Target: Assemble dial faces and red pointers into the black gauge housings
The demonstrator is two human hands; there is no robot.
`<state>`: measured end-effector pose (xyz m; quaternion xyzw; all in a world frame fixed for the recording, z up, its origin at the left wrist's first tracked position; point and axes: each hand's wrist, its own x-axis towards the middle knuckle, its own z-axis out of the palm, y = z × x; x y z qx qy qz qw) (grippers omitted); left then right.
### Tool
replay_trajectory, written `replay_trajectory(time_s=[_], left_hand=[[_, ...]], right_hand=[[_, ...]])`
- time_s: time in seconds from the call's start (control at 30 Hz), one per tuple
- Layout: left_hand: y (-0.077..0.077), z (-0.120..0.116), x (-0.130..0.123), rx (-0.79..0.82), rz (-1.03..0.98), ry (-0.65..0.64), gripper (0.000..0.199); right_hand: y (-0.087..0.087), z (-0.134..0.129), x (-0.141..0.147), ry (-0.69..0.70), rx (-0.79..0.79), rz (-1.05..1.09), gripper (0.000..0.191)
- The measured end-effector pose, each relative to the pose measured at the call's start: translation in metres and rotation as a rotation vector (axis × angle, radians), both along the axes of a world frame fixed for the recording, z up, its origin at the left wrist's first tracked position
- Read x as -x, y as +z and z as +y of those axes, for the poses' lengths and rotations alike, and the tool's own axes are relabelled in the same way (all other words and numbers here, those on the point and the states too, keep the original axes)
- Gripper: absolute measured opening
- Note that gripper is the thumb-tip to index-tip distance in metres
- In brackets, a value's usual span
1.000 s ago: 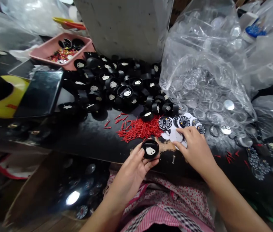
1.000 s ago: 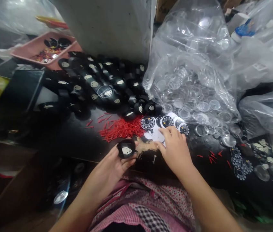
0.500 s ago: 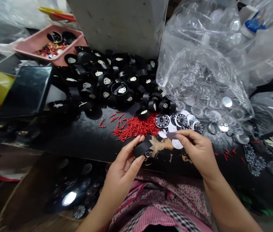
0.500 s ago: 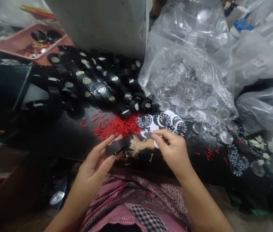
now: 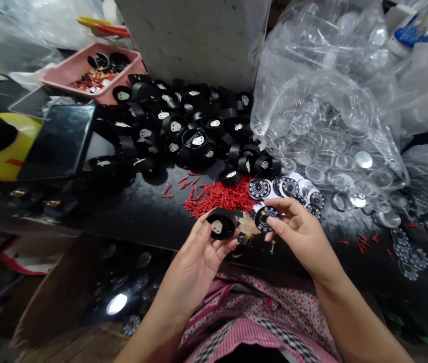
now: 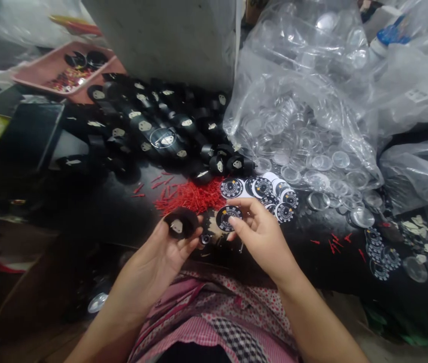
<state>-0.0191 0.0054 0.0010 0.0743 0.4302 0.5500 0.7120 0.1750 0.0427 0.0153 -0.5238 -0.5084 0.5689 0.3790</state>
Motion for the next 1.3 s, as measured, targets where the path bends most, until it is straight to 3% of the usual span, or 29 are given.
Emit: replay_trajectory(time_s=[0.17, 0.33, 0.53, 0.73, 0.9, 1.07, 1.2, 1.3], left_hand=[[0.003, -0.001, -0.013, -0.024, 0.033, -0.096, 0.029], [0.006, -0.006, -0.022, -0.043, 0.125, -0.187, 0.03], [0.001, -0.006, -0.016, -0.083, 0.245, -0.294, 0.035], [-0.001, -0.009, -0.015, -0.114, 0.321, -0.302, 0.03], [-0.001, -0.021, -0.009, -0.172, 0.51, -0.384, 0.029], [-0.007, -0.025, 0.01, -0.09, 0.512, -0.272, 0.027], [-0.011, -0.022, 0.025, -0.027, 0.454, -0.093, 0.028], [-0.001, -0.012, 0.011, -0.182, 0.425, -0.139, 0.028]], right_hand=[[0.015, -0.004, 0.006, -0.04, -0.197, -0.287, 0.011], [0.022, -0.005, 0.025, 0.161, -0.444, -0.41, 0.018], [0.024, 0.003, 0.023, 0.17, -0.304, -0.532, 0.002], [0.016, -0.004, 0.017, 0.268, -0.134, -0.469, 0.018], [0.013, -0.024, 0.015, 0.417, -0.232, -0.42, 0.028], [0.005, -0.011, 0.022, 0.456, -0.341, -0.473, 0.028], [-0.012, 0.022, 0.049, 0.423, -0.538, -0.859, 0.017], [-0.008, 0.018, 0.065, 0.49, -0.614, -1.086, 0.013]])
